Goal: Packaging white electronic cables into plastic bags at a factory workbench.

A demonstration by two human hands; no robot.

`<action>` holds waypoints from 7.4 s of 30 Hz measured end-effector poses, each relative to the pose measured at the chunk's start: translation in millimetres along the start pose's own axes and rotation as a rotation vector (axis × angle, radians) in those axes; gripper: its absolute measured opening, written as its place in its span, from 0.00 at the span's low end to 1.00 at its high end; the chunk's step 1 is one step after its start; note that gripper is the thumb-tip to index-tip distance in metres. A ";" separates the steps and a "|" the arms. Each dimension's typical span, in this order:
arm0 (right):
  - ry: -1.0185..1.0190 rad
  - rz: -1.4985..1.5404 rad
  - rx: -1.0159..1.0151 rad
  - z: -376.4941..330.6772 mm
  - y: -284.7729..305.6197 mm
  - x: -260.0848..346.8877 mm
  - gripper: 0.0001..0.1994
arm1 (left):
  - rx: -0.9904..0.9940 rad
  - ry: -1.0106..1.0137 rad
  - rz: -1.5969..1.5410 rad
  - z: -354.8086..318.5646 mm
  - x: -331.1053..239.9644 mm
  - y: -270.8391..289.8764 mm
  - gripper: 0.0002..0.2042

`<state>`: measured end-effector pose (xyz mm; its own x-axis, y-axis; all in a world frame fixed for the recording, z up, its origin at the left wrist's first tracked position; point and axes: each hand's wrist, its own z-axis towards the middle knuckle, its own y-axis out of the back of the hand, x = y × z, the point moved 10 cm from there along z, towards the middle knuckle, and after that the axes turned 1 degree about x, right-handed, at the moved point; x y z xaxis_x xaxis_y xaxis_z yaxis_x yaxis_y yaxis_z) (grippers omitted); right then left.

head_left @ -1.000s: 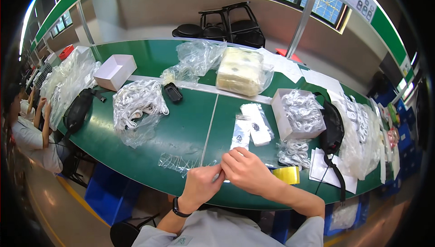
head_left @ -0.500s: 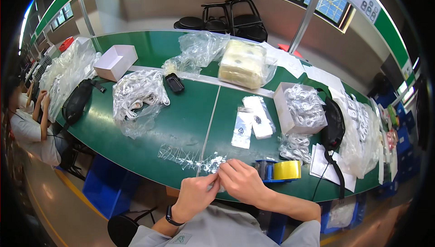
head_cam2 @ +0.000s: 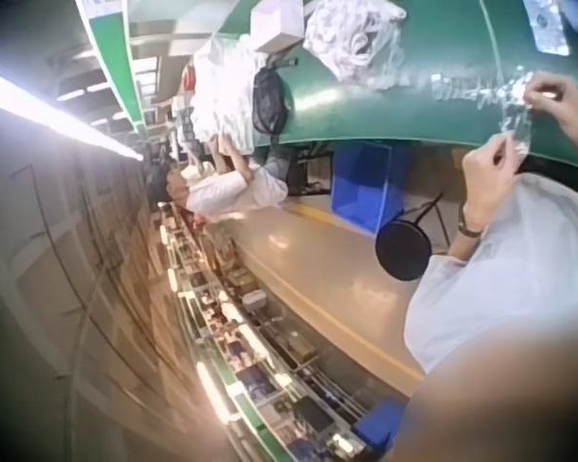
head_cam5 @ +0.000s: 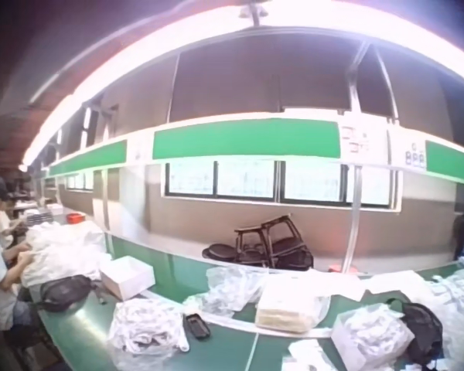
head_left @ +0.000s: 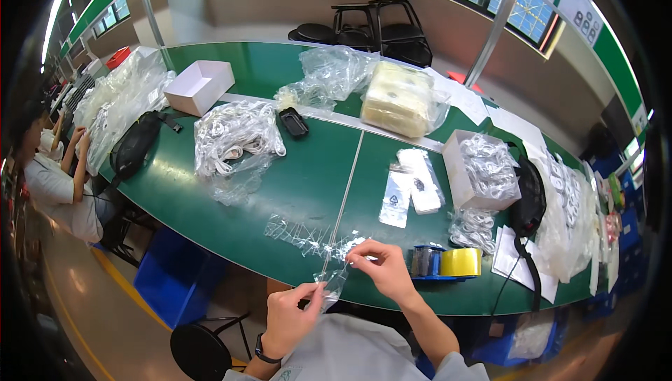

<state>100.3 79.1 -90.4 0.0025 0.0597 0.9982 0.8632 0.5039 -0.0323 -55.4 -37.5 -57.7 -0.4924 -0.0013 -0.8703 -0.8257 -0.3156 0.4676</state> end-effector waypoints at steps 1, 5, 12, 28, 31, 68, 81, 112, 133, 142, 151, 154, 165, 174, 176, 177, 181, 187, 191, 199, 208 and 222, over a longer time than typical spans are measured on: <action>-0.001 -0.003 0.008 1.9 0.9 -2.0 0.05 | -0.009 -0.020 -0.046 -0.7 -0.8 1.8 0.04; -0.222 0.321 0.051 0.4 -8.7 -24.9 0.07 | 0.002 -0.047 -0.176 -6.3 1.9 7.7 0.05; -0.347 0.515 0.096 4.8 -24.4 -36.7 0.08 | -0.051 -0.109 -0.147 -10.5 15.7 32.4 0.05; 0.083 -0.289 -0.202 73.0 -16.0 8.6 0.04 | -0.271 0.023 -0.139 -9.6 56.2 72.5 0.06; 0.417 -0.572 -0.344 74.5 -31.5 43.2 0.04 | -0.286 0.017 -0.161 -10.9 64.2 74.0 0.06; 0.678 -0.966 0.350 72.2 -164.6 -10.6 0.19 | -0.299 0.022 -0.167 -2.0 61.2 73.1 0.05; 0.176 0.021 0.274 68.3 -81.3 6.0 0.12 | -0.404 0.068 -0.234 25.6 41.5 65.3 0.07; 0.574 -0.124 0.208 -34.6 13.0 118.9 0.15 | 0.259 -0.499 -0.495 60.6 -77.2 -2.6 0.12; 0.701 0.011 0.162 -60.8 29.1 139.4 0.10 | 0.344 -0.644 -0.433 51.8 -118.0 -11.4 0.12; 0.571 -0.184 -0.088 -56.1 38.2 123.5 0.12 | 0.133 -0.555 -0.278 58.2 -110.1 -12.2 0.10; 0.578 -0.225 -0.111 -59.6 40.5 121.8 0.14 | 0.231 -0.315 -0.412 68.7 -87.8 -45.1 0.08; 0.588 -0.290 -0.176 -61.4 49.3 125.0 0.13 | 0.176 -0.317 -0.432 69.1 -83.2 -45.8 0.08; 0.309 -0.235 -0.035 -50.1 71.6 99.6 0.03 | 0.309 -0.294 -0.382 69.7 -79.6 -66.5 0.09; 0.461 -0.676 -0.319 -47.3 130.8 159.6 0.03 | 0.174 -0.190 -0.381 80.2 -50.7 -56.1 0.04; 0.702 -0.928 -0.649 -52.3 178.4 204.0 0.03 | 0.135 -0.118 -0.487 83.0 -34.3 -50.5 0.03; 0.814 -1.045 -0.829 -56.1 197.2 223.0 0.03 | 0.125 -0.077 -0.516 83.8 -31.2 -49.5 0.03; 0.899 -1.447 -0.940 -11.0 245.6 223.1 0.03 | 0.187 -0.048 -0.535 81.1 -32.2 -57.5 0.03; 0.386 -1.630 -0.446 29.2 289.8 126.6 0.05 | 0.186 -0.074 -0.529 79.1 -23.9 -55.8 0.03; 0.375 -1.429 -0.444 -13.7 265.4 120.6 0.08 | 0.136 0.011 -0.569 78.1 4.4 -47.7 0.04; -0.192 -1.216 -0.303 -41.0 308.6 35.5 0.19 | 0.136 0.041 -0.574 79.6 21.0 -51.5 0.06; 0.254 -1.275 -0.398 -55.0 297.3 75.4 0.12 | 0.140 0.022 -0.542 77.8 19.3 -48.9 0.07; -0.027 0.223 0.315 -32.7 90.6 76.6 0.15 | 0.491 -0.317 -0.781 101.2 -96.8 -92.4 0.21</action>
<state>195.2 101.1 -15.2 0.1554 0.2183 0.9634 0.6458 0.7155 -0.2663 40.7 87.8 -1.1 0.2501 0.3189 -0.9142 -0.9387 0.3112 -0.1483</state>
